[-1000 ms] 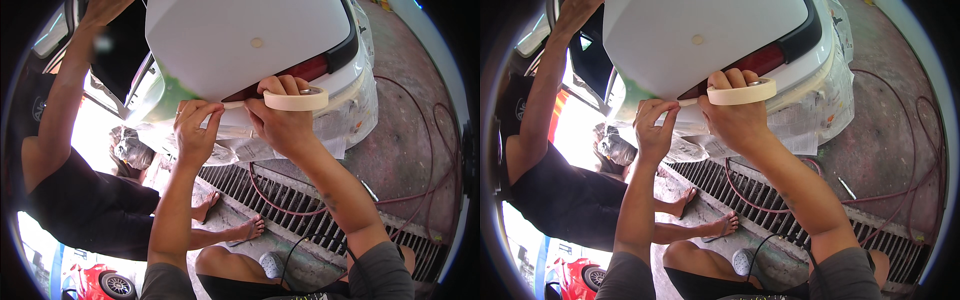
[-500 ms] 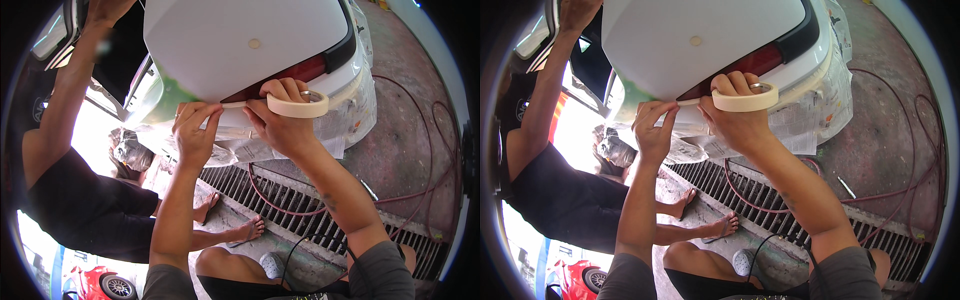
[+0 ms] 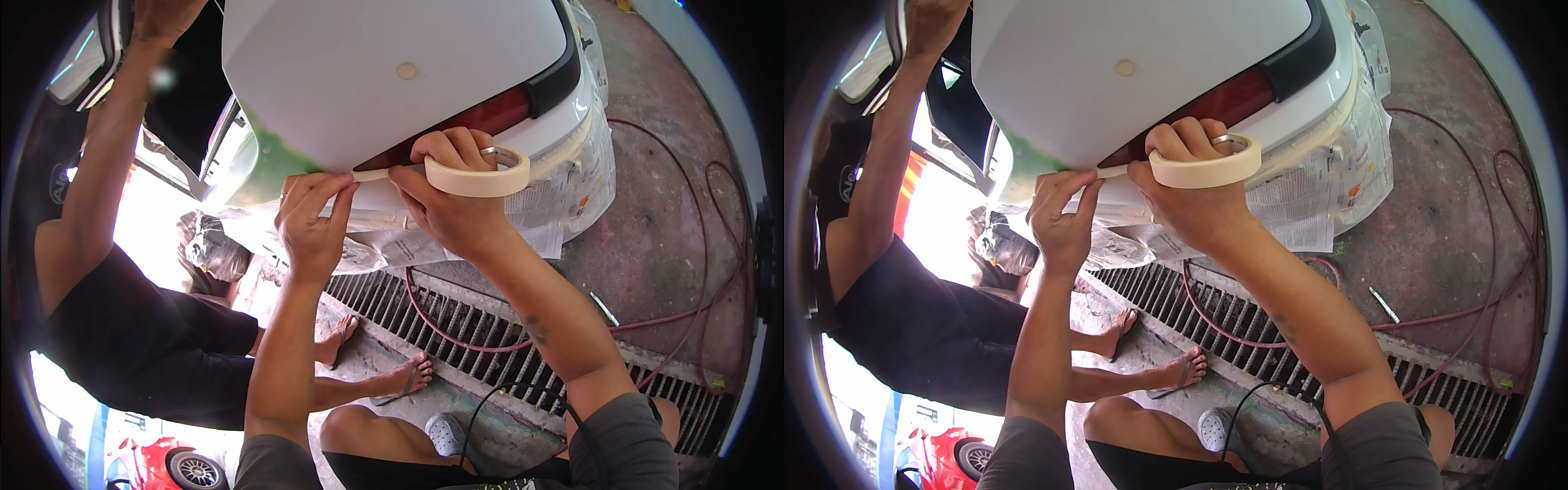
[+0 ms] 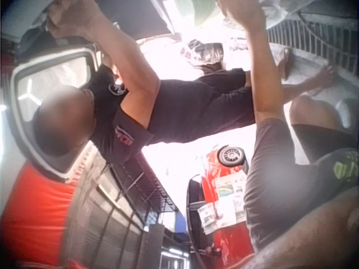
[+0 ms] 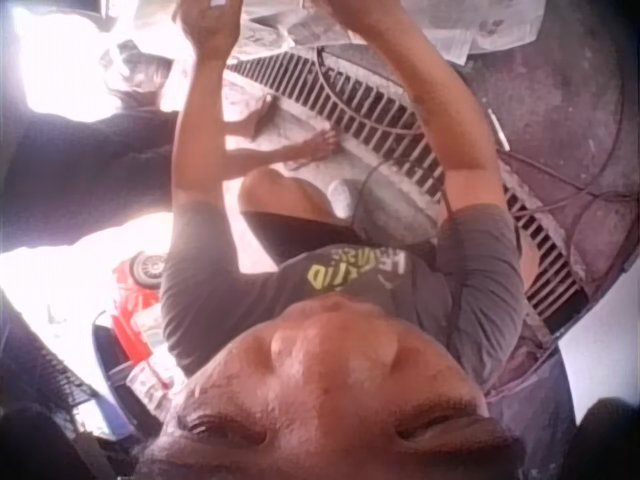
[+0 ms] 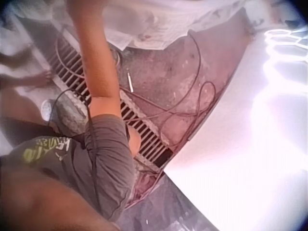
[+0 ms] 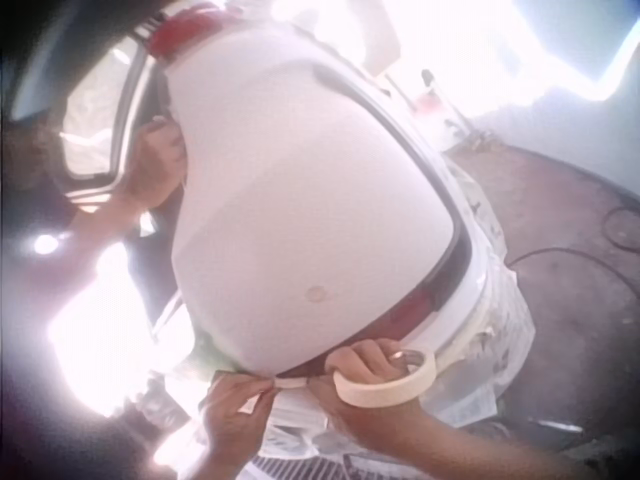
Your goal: The person applies masking tape to the rear bumper of a white car to protect the surface. They use a utility knife to cut the tape and smooth it down along the edges of the bumper and taillight area.
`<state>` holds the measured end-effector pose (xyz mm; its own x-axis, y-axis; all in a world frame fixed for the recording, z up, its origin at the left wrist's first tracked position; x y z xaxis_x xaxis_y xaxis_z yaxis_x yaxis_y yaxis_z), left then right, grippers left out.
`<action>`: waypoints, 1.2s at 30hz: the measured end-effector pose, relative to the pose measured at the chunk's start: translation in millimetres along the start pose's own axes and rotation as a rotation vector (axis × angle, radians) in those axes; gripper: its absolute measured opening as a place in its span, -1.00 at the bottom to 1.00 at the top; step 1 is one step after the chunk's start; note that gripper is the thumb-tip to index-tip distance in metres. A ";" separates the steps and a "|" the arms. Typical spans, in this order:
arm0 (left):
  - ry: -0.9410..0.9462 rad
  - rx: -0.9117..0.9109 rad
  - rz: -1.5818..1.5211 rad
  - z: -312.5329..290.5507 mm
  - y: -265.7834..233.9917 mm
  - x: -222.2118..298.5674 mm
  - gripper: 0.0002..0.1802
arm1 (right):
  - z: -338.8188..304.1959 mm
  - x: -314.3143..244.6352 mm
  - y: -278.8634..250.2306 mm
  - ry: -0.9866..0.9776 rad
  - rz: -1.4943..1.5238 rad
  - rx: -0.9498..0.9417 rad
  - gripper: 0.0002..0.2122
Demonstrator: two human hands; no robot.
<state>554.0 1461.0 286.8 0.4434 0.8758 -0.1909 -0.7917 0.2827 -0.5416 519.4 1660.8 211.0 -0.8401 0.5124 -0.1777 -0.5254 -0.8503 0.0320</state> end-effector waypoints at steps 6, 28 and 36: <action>0.009 -0.016 0.036 0.4 -0.7 2.2 -0.80 | -0.7 0.1 0.0 0.007 0.009 -0.015 -0.87; 0.030 -0.054 0.050 7.3 -6.3 5.5 -0.81 | -1.5 0.3 1.6 0.003 -0.012 -0.013 -0.88; 0.036 -0.050 0.047 6.2 -5.3 4.8 -0.82 | -3.2 3.9 2.6 -0.027 -0.022 0.004 -0.87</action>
<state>557.7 1466.1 293.8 0.4214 0.8729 -0.2459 -0.7907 0.2208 -0.5710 515.2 1660.2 207.3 -0.8314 0.5344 -0.1522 -0.5446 -0.8381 0.0325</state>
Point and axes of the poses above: each hand's wrist, its own z-axis towards the middle knuckle, its own y-axis out of the palm, x = y × z, the point moved 1 cm from there along z, towards the middle knuckle, and after that the axes turned 10 degrees about z, right-handed, at the moved point
